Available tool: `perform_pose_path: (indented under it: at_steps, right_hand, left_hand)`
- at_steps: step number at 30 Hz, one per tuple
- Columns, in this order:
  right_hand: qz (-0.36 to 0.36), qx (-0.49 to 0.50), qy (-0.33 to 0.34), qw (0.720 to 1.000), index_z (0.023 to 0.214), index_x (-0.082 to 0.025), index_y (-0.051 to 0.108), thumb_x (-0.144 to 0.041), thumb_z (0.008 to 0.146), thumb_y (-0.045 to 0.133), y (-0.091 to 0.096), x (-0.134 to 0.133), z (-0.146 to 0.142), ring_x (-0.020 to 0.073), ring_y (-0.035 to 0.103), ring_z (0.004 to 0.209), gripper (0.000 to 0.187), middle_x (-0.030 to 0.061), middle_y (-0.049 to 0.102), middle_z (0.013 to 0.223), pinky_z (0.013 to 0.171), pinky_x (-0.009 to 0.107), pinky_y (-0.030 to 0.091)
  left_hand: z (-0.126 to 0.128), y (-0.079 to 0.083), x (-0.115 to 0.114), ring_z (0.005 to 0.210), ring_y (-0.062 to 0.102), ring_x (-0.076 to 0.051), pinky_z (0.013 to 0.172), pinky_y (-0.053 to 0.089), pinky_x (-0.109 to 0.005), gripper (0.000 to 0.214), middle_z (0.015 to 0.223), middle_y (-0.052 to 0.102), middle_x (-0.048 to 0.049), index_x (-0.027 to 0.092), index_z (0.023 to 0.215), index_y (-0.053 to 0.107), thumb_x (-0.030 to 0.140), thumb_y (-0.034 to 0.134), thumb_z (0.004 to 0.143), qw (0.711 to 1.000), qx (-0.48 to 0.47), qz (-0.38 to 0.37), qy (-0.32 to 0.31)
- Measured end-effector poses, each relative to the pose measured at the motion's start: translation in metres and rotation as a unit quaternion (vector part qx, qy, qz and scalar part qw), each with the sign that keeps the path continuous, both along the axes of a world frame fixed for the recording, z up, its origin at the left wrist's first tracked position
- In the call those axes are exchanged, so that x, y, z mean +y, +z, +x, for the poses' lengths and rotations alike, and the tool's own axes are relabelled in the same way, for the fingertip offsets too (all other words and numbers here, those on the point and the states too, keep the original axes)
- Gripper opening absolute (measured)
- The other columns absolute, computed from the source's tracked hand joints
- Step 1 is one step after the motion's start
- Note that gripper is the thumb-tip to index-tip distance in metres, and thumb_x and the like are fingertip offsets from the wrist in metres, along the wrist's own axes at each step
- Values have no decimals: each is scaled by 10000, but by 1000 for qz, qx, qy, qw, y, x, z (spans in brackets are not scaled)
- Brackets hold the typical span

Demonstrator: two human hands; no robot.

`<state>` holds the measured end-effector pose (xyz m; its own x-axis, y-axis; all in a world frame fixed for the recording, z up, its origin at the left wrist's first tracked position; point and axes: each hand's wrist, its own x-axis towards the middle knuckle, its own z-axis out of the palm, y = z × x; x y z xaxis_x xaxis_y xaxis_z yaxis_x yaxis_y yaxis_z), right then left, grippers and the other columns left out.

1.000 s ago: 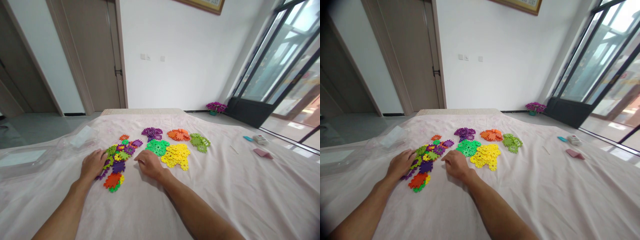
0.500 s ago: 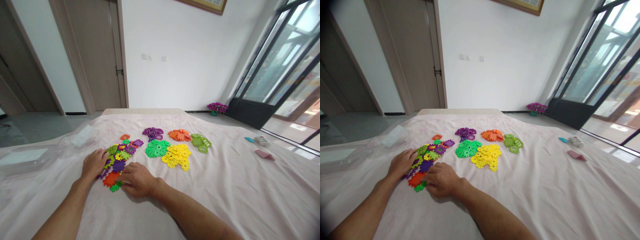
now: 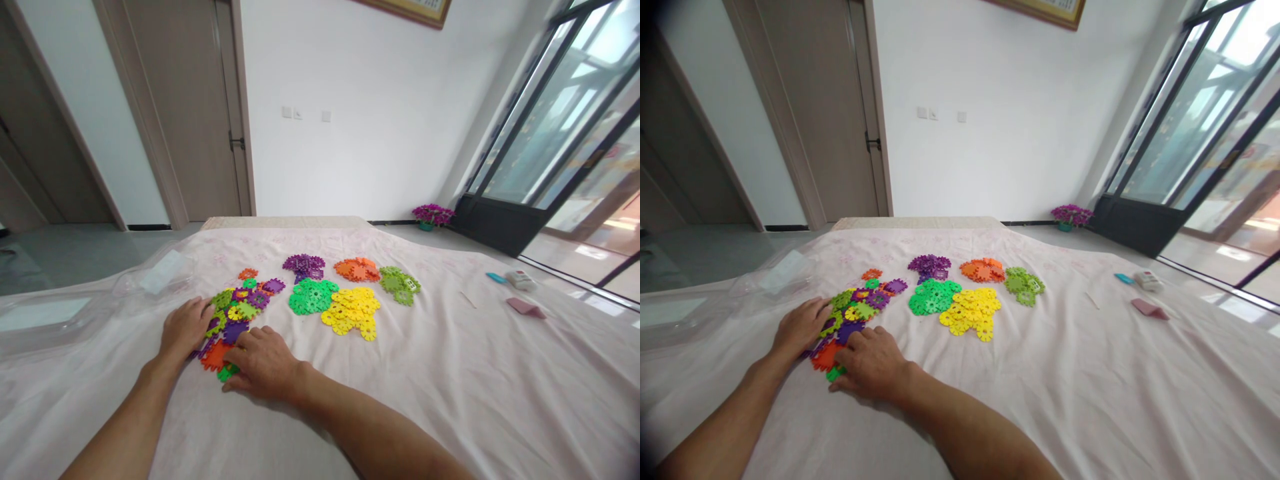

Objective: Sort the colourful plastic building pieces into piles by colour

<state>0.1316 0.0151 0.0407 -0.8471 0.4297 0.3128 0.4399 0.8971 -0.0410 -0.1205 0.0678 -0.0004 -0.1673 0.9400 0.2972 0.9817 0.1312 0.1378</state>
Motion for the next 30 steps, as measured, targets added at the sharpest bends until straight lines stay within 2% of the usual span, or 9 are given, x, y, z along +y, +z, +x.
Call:
perform_pose_path:
  at_steps: [5,8,12,14,17,21,26,28,30]
  right_hand:
    - [24,2,-14,1000,993,-216,637,-492,970,570,-5,1,-3,195,587,855,285,27,669,943,706,309,423]
    - [24,9,-5,1000,1068,-214,629,-355,1015,509,-6,5,0,180,594,808,193,23,682,897,700,303,414]
    - [-4,52,-8,999,1295,-226,560,-255,991,517,-5,10,6,174,610,799,308,29,707,928,710,292,415]
    - [-32,80,-25,996,1314,-211,555,-239,969,528,-3,13,11,178,623,831,347,44,717,972,741,291,428]
    - [-65,118,-73,988,1239,-202,616,-184,940,523,0,22,20,185,638,911,314,54,725,1008,807,287,441]
    - [-82,174,-182,964,1170,-223,673,-158,948,505,1,44,41,184,645,966,286,47,734,1044,860,283,446]
    - [-41,245,-311,917,1147,-214,698,-167,968,493,7,75,76,204,613,1044,276,66,718,1086,950,314,430]
    - [-21,262,-339,903,1149,-206,704,-164,969,491,9,82,85,218,590,1067,282,83,700,1102,968,333,424]
    - [-22,277,-324,904,1124,-193,713,-125,953,488,8,83,86,214,580,1073,291,88,688,1089,969,329,427]
  left_hand:
    - [0,0,0,1276,571,-263,1082,408,-382,581,1372,633,-116,176,1289,649,432,222,989,1000,4,-4,7]
    - [0,0,0,1276,569,-268,1076,412,-394,578,1376,630,-114,180,1281,651,430,219,989,1000,3,-12,6]
    - [0,1,0,1288,557,-262,1076,408,-388,570,1382,625,-119,179,1283,644,427,222,992,1000,0,-12,2]
    - [0,1,0,1289,555,-261,1073,408,-389,564,1374,631,-120,183,1277,648,426,227,992,1000,0,-8,1]
    - [0,2,-1,1267,572,-260,1053,422,-391,557,1366,640,-108,199,1255,660,436,232,990,1000,0,-8,-1]
    - [0,3,-1,1246,588,-251,1046,424,-365,555,1355,649,-89,208,1238,669,441,233,987,1000,7,-7,0]
    - [0,3,-1,1240,592,-252,1042,429,-366,542,1330,661,-92,209,1234,670,437,243,990,1000,1,-5,-6]
    - [0,2,0,1245,588,-255,1044,432,-377,531,1328,662,-93,211,1228,669,429,248,990,1000,-8,-4,-8]
    - [-1,1,0,1261,578,-258,1062,424,-390,528,1343,653,-97,205,1239,662,435,260,986,1000,-19,0,-17]
